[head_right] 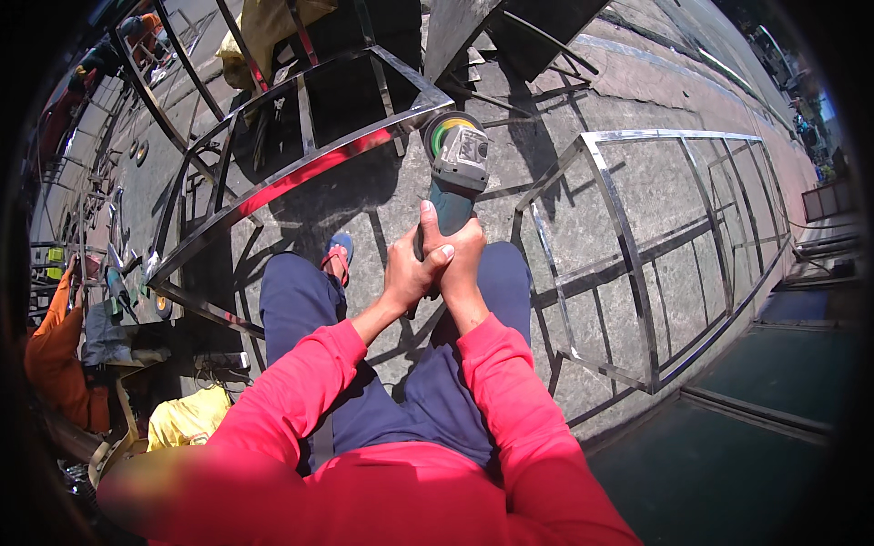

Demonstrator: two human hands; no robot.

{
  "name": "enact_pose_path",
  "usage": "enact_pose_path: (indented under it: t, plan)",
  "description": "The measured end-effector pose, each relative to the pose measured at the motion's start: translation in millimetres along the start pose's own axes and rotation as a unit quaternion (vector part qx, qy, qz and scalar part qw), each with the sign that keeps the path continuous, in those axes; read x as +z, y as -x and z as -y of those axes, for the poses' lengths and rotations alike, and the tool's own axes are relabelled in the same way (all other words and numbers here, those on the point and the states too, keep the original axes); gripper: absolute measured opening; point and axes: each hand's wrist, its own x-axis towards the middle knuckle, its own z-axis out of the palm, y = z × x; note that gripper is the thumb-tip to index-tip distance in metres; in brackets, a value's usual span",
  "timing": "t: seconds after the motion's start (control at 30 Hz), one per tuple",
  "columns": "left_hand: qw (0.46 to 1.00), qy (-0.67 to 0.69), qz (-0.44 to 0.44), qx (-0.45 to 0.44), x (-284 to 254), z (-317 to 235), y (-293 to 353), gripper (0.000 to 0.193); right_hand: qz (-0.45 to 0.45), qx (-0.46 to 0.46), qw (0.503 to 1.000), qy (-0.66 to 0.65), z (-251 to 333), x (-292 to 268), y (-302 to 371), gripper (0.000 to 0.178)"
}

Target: The person sits on the ground and uses an angle grinder to smooth the edges of a metal frame. They hold the tool with both hands and move it along the frame's edges, then reposition the frame to access different sections.

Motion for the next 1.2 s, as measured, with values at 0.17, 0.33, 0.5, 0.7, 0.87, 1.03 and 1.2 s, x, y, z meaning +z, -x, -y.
enact_pose_path:
  t: [0.17, 0.33, 0.5, 0.7, 0.87, 1.03, 1.2]
  plan:
    - [1.0, 0.024, 0.007, -0.018, 0.4, -2.1, 3.2, 0.081, 0.003, -0.023, 1.0, -0.011, 2.5, -1.9, 0.2, 0.044]
    - [1.0, -0.015, -0.015, -0.009, -0.1, -4.2, 5.2, 0.078, 0.006, -0.006, 1.0, -0.005, 4.6, -0.1, 1.7, 0.041]
    - [0.999, -0.022, -0.01, -0.024, -0.5, -2.9, 5.1, 0.082, 0.033, 0.022, 0.999, -0.035, 1.4, 0.0, 2.7, 0.038]
    - [1.0, -0.002, -0.023, -0.017, 2.4, -3.0, 9.6, 0.081, 0.056, 0.033, 0.998, -0.027, -2.4, -4.4, 1.3, 0.04]
    - [0.998, -0.056, -0.039, 0.001, 4.1, -2.1, 8.3, 0.079, 0.042, 0.037, 0.998, -0.021, -3.2, -3.3, 1.4, 0.039]
    - [0.999, -0.042, -0.023, -0.022, 6.6, -1.8, 7.9, 0.078, 0.038, 0.032, 0.998, -0.041, -3.7, -5.7, 0.4, 0.04]
    - [0.999, -0.024, -0.026, -0.017, 7.9, -3.4, 7.0, 0.078, 0.034, 0.005, 0.999, -0.021, -2.6, -8.3, -2.8, 0.042]
